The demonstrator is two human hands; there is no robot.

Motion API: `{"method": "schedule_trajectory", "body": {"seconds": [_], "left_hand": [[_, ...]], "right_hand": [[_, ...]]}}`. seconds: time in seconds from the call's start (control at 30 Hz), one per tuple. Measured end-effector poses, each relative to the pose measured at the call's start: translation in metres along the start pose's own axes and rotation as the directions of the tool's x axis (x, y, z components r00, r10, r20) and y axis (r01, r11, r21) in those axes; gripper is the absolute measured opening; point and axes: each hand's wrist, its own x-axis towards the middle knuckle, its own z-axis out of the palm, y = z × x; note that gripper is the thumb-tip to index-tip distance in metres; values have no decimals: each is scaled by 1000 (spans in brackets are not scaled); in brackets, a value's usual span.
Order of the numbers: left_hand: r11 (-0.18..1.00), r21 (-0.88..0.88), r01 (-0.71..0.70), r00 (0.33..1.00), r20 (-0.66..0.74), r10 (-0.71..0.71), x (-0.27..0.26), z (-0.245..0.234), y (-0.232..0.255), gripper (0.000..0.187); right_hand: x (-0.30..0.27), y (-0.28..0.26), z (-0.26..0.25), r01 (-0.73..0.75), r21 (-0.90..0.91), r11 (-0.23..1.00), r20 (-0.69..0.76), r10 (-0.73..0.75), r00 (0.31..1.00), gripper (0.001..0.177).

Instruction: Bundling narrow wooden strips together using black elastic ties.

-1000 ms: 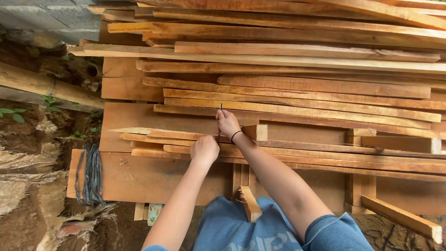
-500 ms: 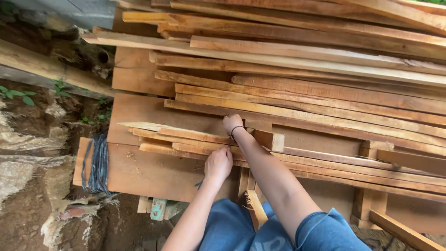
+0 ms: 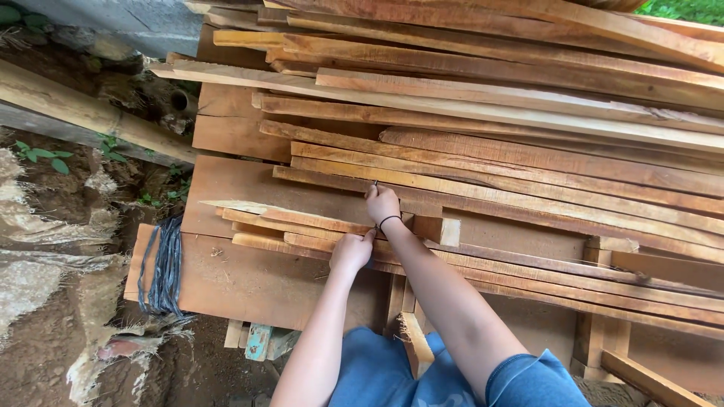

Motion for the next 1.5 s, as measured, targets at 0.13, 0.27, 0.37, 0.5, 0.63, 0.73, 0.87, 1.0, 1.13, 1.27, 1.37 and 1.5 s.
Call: {"method": "schedule_trajectory", "body": {"seconds": [0.13, 0.27, 0.37, 0.5, 0.63, 0.73, 0.87, 1.0, 1.13, 1.27, 1.37, 1.5], "left_hand": [[997, 63, -40, 998, 49, 37, -4, -6, 3, 59], [997, 61, -40, 999, 16, 39, 12, 2, -8, 54], [996, 70, -54, 999, 9, 54, 14, 3, -6, 56], [996, 68, -54, 999, 8, 54, 13, 3, -7, 58], [994, 96, -48, 999, -9, 49, 18, 6, -10, 57], [995, 82, -51, 999, -7, 52, 19, 3, -10, 60], [995, 94, -44, 999, 12, 43, -15, -9, 8, 57], [994, 102, -47, 999, 1, 47, -29, -14, 16, 56], [993, 103, -52, 998, -32, 56, -8, 4, -1, 57], [987, -96, -126, 987, -111, 115, -3, 18, -26, 44], [904, -375, -205, 975, -161, 154, -54, -12, -22, 33], [896, -297, -329, 928, -279, 248, -63, -64, -17, 32]], "right_hand": [[-50, -32, -35, 44, -55, 997, 157, -35, 987, 54], [-76, 2, -39, 236, -279, 931, 168, -195, 966, 39], [-81, 10, -44, 242, -283, 928, 102, -221, 970, 30], [-76, 10, -40, 168, -203, 965, 71, -157, 985, 24], [-72, 1, -40, 148, -379, 913, 107, -116, 988, 28], [-82, -2, -46, 333, -194, 923, 31, -333, 942, 18], [-103, -8, -67, 407, 227, 885, -33, -411, 911, 12], [-93, 1, -64, 442, 376, 814, -12, -473, 881, 12], [-88, -5, -61, 428, 242, 871, 88, -459, 884, 16], [-88, -18, -65, 483, 174, 858, 115, -505, 855, 16], [-92, -20, -68, 523, 181, 833, 122, -547, 828, 14], [-89, -13, -70, 514, 106, 851, 179, -525, 832, 10]]}}
